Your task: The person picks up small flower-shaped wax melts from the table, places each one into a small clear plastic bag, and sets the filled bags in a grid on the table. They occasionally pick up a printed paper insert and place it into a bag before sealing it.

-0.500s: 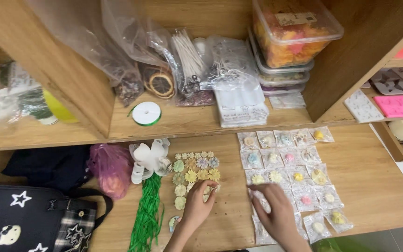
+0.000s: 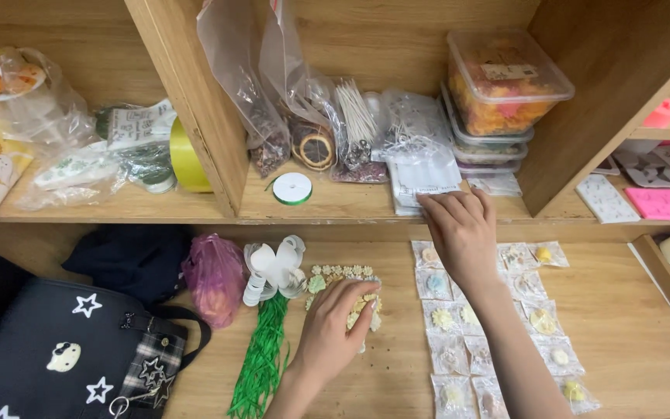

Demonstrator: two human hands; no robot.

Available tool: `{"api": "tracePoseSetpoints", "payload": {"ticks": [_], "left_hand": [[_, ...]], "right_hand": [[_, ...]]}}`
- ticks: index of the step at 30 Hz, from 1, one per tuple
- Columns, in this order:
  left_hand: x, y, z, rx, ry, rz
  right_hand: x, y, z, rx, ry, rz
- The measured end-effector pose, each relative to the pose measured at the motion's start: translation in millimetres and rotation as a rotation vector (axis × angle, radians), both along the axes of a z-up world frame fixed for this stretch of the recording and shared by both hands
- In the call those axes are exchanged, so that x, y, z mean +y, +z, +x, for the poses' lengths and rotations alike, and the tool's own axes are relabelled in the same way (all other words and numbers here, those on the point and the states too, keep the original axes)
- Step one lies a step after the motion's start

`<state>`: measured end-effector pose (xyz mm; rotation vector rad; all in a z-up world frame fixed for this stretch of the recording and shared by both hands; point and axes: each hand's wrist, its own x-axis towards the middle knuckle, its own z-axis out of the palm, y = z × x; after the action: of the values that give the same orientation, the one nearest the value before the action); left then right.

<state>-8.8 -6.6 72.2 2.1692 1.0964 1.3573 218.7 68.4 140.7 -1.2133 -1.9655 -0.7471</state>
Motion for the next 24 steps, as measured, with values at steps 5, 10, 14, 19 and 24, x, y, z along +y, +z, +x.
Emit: {"api": "tracePoseSetpoints", "payload": {"ticks": [5, 10, 14, 19, 24], "left_hand": [[25.8, 20.0, 30.9, 0.053, 0.027, 0.067], [58.5, 39.8, 76.2, 0.199, 0.123, 0.325], [71.6, 27.3, 98.4, 0.177, 0.184, 0.328], [73.3, 18.6, 102.7, 0.166, 0.254, 0.257], [77.2, 15.1, 97.8, 0.134, 0.244, 0.198]], "right_hand": [[13.6, -3.7, 19.9, 0.174, 0.170, -0.080], [13.3, 7.0, 22.6, 0.374, 0.160, -0.281], [19.5, 1.3, 36.7, 0.393, 0.323, -0.327], [11.2, 4.4, 27.9, 0.506, 0.303, -0.347], [14.9, -0.2, 30.6, 0.514, 0.357, -0.341]]}}
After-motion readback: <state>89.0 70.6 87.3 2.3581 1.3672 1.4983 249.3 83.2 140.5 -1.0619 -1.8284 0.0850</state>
